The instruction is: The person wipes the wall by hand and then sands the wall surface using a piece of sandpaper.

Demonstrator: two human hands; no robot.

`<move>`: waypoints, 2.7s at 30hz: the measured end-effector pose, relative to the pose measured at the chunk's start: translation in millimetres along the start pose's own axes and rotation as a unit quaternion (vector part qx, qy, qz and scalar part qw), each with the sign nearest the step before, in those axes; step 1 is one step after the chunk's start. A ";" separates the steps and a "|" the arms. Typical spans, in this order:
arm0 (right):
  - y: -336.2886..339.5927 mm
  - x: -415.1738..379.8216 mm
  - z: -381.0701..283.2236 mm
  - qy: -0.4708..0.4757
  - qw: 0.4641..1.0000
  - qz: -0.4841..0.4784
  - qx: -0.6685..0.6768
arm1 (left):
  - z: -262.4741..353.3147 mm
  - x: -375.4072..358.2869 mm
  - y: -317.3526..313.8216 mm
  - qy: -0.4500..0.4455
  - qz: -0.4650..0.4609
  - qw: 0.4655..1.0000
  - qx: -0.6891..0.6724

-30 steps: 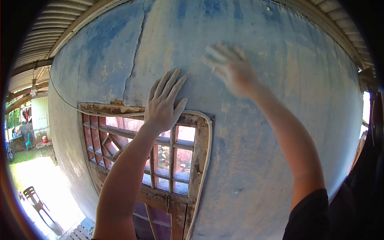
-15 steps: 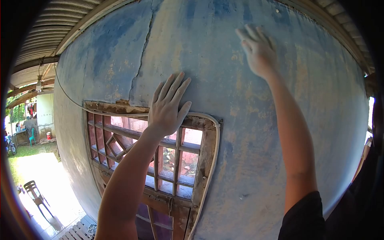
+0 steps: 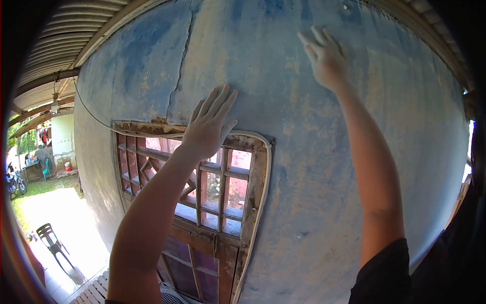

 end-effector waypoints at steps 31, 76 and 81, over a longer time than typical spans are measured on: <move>92.2 -115.3 -53.2 0.068 0.992 -0.058 0.094 | 23.4 90.1 32.3 0.058 0.113 0.986 -0.112; 81.5 -133.1 -42.7 0.036 0.994 -0.059 0.089 | 30.6 95.6 -20.6 -0.024 0.168 0.972 -0.160; 81.1 -135.3 -41.9 0.031 0.994 -0.064 0.081 | -37.5 98.0 -24.0 0.169 0.228 0.947 -0.148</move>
Point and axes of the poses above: each hand's wrist, its own x-axis towards the middle knuckle, its own y-axis out of the back of the hand, z = x × y, the point moved 8 cm from there along x, towards the middle knuckle, and after that the axes turned 15 degrees about z, right-handed, at the moved point
